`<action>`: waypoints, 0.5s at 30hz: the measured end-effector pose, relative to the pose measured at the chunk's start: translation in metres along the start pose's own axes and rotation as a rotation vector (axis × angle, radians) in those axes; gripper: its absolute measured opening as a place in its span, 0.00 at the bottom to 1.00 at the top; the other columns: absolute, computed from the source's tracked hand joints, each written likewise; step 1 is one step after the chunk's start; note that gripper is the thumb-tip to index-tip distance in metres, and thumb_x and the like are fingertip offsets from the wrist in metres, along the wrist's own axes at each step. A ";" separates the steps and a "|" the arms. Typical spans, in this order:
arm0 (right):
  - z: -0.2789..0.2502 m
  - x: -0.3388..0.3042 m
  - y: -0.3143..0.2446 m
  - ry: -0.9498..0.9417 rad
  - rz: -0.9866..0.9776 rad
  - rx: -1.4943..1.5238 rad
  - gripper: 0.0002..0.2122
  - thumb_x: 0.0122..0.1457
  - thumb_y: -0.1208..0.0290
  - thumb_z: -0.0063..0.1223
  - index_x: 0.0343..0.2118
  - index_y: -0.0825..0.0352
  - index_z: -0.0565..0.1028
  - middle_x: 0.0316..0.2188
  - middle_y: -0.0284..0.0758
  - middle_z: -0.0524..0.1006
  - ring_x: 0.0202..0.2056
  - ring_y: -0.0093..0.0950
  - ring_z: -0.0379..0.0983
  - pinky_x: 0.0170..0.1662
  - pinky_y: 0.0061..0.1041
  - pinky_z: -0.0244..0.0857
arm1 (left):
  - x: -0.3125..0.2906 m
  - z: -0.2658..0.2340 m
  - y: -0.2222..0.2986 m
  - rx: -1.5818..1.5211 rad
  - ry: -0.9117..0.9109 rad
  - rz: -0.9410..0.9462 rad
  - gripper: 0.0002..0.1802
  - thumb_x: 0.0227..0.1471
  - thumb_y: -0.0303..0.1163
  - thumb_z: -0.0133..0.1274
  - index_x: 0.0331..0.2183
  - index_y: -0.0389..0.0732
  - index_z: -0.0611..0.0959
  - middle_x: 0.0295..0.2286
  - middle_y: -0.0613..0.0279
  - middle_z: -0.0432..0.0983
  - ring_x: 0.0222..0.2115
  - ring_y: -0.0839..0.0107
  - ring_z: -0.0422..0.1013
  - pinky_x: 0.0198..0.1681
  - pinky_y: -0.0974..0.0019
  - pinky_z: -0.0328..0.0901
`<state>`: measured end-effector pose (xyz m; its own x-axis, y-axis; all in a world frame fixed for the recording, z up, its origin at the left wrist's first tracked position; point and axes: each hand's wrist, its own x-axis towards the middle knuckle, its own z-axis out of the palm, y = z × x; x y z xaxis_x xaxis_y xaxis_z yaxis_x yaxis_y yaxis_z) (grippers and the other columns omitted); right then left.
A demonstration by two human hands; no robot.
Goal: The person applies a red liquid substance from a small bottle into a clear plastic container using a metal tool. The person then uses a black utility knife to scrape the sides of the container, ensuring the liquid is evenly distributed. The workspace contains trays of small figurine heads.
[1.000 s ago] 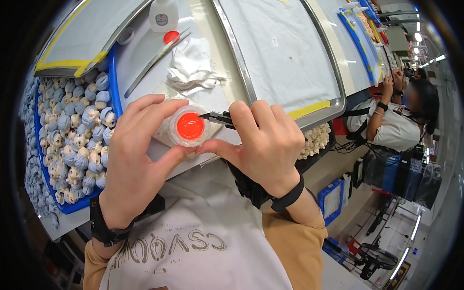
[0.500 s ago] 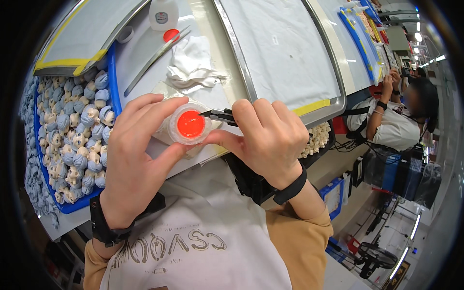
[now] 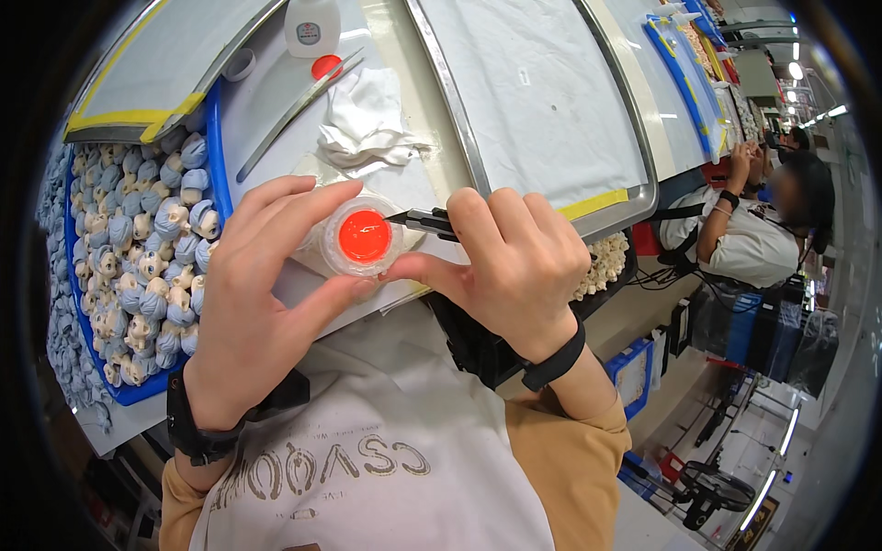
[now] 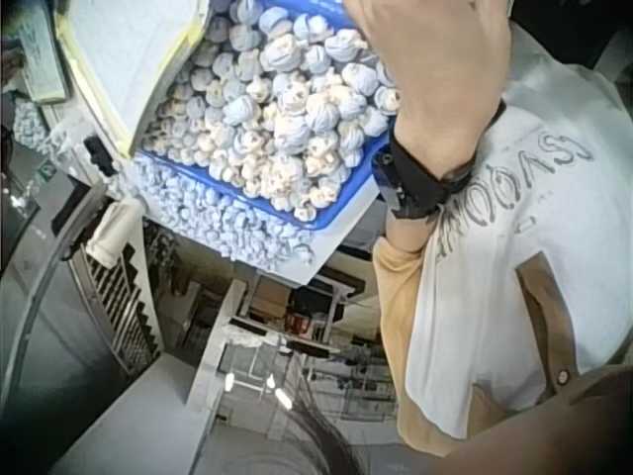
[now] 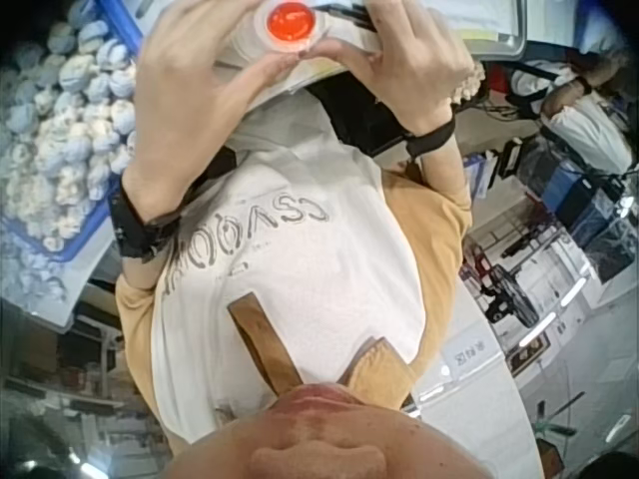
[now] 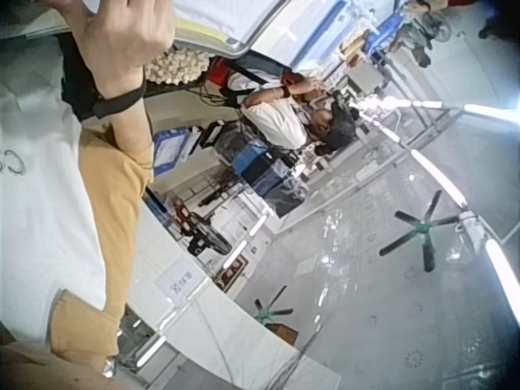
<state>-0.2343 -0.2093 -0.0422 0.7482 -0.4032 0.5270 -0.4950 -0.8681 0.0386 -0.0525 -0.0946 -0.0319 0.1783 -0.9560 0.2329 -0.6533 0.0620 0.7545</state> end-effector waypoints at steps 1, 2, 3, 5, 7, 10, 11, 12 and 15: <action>0.000 -0.001 0.000 0.001 0.000 -0.003 0.26 0.46 0.38 0.56 0.20 0.61 0.70 0.14 0.28 0.59 0.15 0.25 0.57 0.16 0.23 0.52 | 0.000 0.000 0.000 -0.007 -0.005 0.003 0.29 0.34 0.25 0.64 0.45 0.37 0.79 0.41 0.54 0.76 0.47 0.54 0.67 0.49 0.59 0.63; 0.001 -0.001 0.000 0.001 0.000 -0.006 0.26 0.46 0.38 0.56 0.21 0.61 0.70 0.14 0.28 0.59 0.15 0.25 0.57 0.16 0.23 0.52 | 0.000 0.000 0.000 -0.003 -0.005 0.005 0.29 0.35 0.25 0.64 0.45 0.37 0.79 0.41 0.54 0.76 0.47 0.54 0.67 0.49 0.59 0.63; 0.001 -0.001 0.000 0.000 -0.001 -0.008 0.26 0.46 0.38 0.56 0.21 0.61 0.70 0.14 0.28 0.58 0.15 0.25 0.57 0.16 0.23 0.52 | 0.000 0.000 -0.001 0.001 -0.005 0.007 0.29 0.35 0.25 0.64 0.45 0.37 0.79 0.42 0.54 0.76 0.47 0.54 0.67 0.49 0.59 0.63; 0.000 0.000 0.000 -0.002 -0.002 -0.012 0.25 0.46 0.38 0.56 0.21 0.60 0.70 0.14 0.28 0.58 0.15 0.25 0.57 0.16 0.23 0.52 | 0.000 0.001 -0.001 0.011 -0.004 0.011 0.29 0.35 0.25 0.64 0.45 0.36 0.78 0.42 0.54 0.76 0.47 0.54 0.67 0.49 0.59 0.63; 0.000 0.001 0.000 0.003 -0.008 -0.016 0.25 0.46 0.38 0.56 0.21 0.61 0.70 0.14 0.27 0.58 0.15 0.25 0.57 0.16 0.23 0.52 | 0.000 0.001 -0.001 0.021 -0.003 0.014 0.29 0.36 0.25 0.63 0.45 0.36 0.78 0.42 0.54 0.76 0.47 0.54 0.67 0.49 0.58 0.63; -0.001 0.002 -0.001 0.007 -0.012 -0.019 0.25 0.46 0.38 0.56 0.21 0.60 0.70 0.14 0.27 0.58 0.15 0.25 0.57 0.16 0.24 0.51 | -0.001 0.002 -0.001 0.038 0.005 0.005 0.28 0.36 0.26 0.63 0.45 0.36 0.78 0.42 0.54 0.76 0.47 0.53 0.67 0.49 0.58 0.63; -0.001 0.002 -0.001 0.006 -0.011 -0.022 0.25 0.46 0.37 0.56 0.20 0.60 0.70 0.14 0.27 0.58 0.15 0.25 0.57 0.16 0.24 0.51 | -0.001 0.002 -0.001 0.039 0.006 0.003 0.28 0.36 0.26 0.63 0.45 0.36 0.78 0.42 0.54 0.76 0.47 0.53 0.67 0.49 0.58 0.62; -0.001 0.001 -0.001 0.014 -0.008 -0.019 0.26 0.46 0.37 0.56 0.20 0.60 0.70 0.14 0.27 0.58 0.15 0.25 0.57 0.16 0.24 0.51 | -0.001 0.002 -0.001 0.039 0.007 0.001 0.28 0.36 0.26 0.63 0.45 0.36 0.78 0.41 0.54 0.76 0.47 0.53 0.67 0.49 0.58 0.62; 0.001 0.000 0.000 0.029 -0.001 -0.004 0.26 0.45 0.38 0.57 0.19 0.61 0.69 0.13 0.27 0.58 0.15 0.25 0.56 0.16 0.24 0.51 | -0.001 0.003 -0.001 0.045 0.008 0.006 0.27 0.36 0.26 0.63 0.45 0.36 0.78 0.41 0.54 0.76 0.47 0.53 0.67 0.49 0.58 0.62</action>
<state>-0.2343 -0.2098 -0.0434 0.7355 -0.3940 0.5512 -0.4963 -0.8671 0.0425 -0.0541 -0.0942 -0.0344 0.1804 -0.9533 0.2423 -0.6870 0.0542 0.7246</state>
